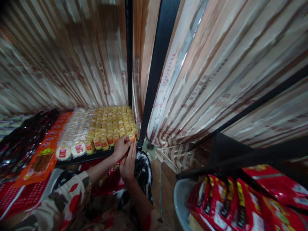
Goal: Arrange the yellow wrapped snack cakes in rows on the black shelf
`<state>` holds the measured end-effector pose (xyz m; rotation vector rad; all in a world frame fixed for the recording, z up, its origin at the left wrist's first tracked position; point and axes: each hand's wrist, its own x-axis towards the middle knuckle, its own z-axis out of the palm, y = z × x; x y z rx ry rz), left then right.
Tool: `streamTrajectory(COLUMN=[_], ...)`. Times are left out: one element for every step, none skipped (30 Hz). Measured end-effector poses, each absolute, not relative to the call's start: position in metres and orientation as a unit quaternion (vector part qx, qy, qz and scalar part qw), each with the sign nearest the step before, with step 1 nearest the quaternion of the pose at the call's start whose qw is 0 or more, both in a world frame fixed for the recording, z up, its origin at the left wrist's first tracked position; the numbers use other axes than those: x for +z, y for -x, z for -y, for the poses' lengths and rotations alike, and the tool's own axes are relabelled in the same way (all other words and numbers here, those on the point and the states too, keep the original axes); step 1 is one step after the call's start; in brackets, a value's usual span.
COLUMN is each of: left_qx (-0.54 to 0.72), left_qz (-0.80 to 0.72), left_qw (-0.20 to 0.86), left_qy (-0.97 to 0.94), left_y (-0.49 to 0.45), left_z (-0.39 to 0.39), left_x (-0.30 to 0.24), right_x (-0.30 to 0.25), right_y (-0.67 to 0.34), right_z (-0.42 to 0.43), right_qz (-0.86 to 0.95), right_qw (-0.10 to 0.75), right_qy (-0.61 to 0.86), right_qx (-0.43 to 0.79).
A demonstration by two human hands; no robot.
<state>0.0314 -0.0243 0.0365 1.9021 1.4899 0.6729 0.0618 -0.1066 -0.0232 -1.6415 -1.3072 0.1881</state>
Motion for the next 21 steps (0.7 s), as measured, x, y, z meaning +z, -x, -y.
streamTrajectory(left_qx=[0.242, 0.232, 0.226, 0.222, 0.219, 0.216, 0.215, 0.213, 0.211, 0.207, 0.202, 0.196, 0.188, 0.18, 0.172, 0.165, 0.159, 0.157, 0.156, 0.157, 0.161], left_qz=[-0.566, -0.564, -0.559, -0.553, -0.545, -0.538, -0.534, -0.532, -0.532, -0.533, -0.533, -0.532, -0.531, -0.53, -0.529, -0.529, -0.528, -0.528, -0.528, -0.529, -0.529], left_qw=[0.301, 0.29, 0.279, 0.271, 0.266, 0.263, 0.261, 0.259, 0.257, 0.254, 0.251, 0.248, 0.245, 0.241, 0.237, 0.232, 0.227, 0.224, 0.222, 0.22, 0.219], left_qy=[-0.729, -0.738, -0.747, -0.756, -0.765, -0.771, -0.775, -0.777, -0.779, -0.78, -0.782, -0.785, -0.789, -0.793, -0.796, -0.8, -0.803, -0.804, -0.805, -0.805, -0.804], left_y=[-0.033, -0.034, -0.036, -0.037, -0.038, -0.039, -0.04, -0.041, -0.042, -0.043, -0.044, -0.045, -0.046, -0.047, -0.047, -0.048, -0.048, -0.048, -0.049, -0.049, -0.049], left_z=[0.024, 0.024, 0.023, 0.023, 0.022, 0.021, 0.021, 0.02, 0.02, 0.02, 0.021, 0.021, 0.021, 0.021, 0.022, 0.022, 0.021, 0.021, 0.02, 0.019, 0.018], left_x=[0.039, 0.04, 0.042, 0.043, 0.043, 0.044, 0.043, 0.043, 0.042, 0.041, 0.04, 0.039, 0.038, 0.037, 0.037, 0.037, 0.037, 0.037, 0.037, 0.037, 0.036], right_x=[-0.024, -0.025, -0.025, -0.026, -0.027, -0.028, -0.029, -0.03, -0.031, -0.032, -0.033, -0.034, -0.035, -0.036, -0.036, -0.037, -0.037, -0.038, -0.038, -0.038, -0.038], right_y=[-0.063, -0.064, -0.065, -0.065, -0.066, -0.067, -0.068, -0.068, -0.069, -0.069, -0.07, -0.071, -0.072, -0.073, -0.073, -0.074, -0.075, -0.075, -0.076, -0.076, -0.077], right_z=[0.105, 0.104, 0.103, 0.103, 0.102, 0.101, 0.101, 0.101, 0.1, 0.099, 0.098, 0.097, 0.096, 0.095, 0.093, 0.092, 0.091, 0.089, 0.089, 0.088, 0.087], right_qz=[0.536, 0.532, 0.528, 0.523, 0.52, 0.517, 0.515, 0.515, 0.514, 0.513, 0.511, 0.51, 0.508, 0.505, 0.502, 0.5, 0.497, 0.494, 0.492, 0.489, 0.486], right_qw=[0.497, 0.5, 0.501, 0.502, 0.503, 0.504, 0.505, 0.506, 0.507, 0.509, 0.51, 0.511, 0.513, 0.514, 0.514, 0.514, 0.513, 0.512, 0.512, 0.511, 0.51], right_qy=[0.677, 0.678, 0.679, 0.681, 0.682, 0.683, 0.684, 0.684, 0.683, 0.683, 0.683, 0.683, 0.684, 0.684, 0.685, 0.686, 0.688, 0.689, 0.691, 0.693, 0.695], right_qx=[0.082, 0.087, 0.094, 0.1, 0.105, 0.108, 0.109, 0.109, 0.108, 0.108, 0.108, 0.109, 0.11, 0.113, 0.118, 0.124, 0.129, 0.134, 0.137, 0.141, 0.144])
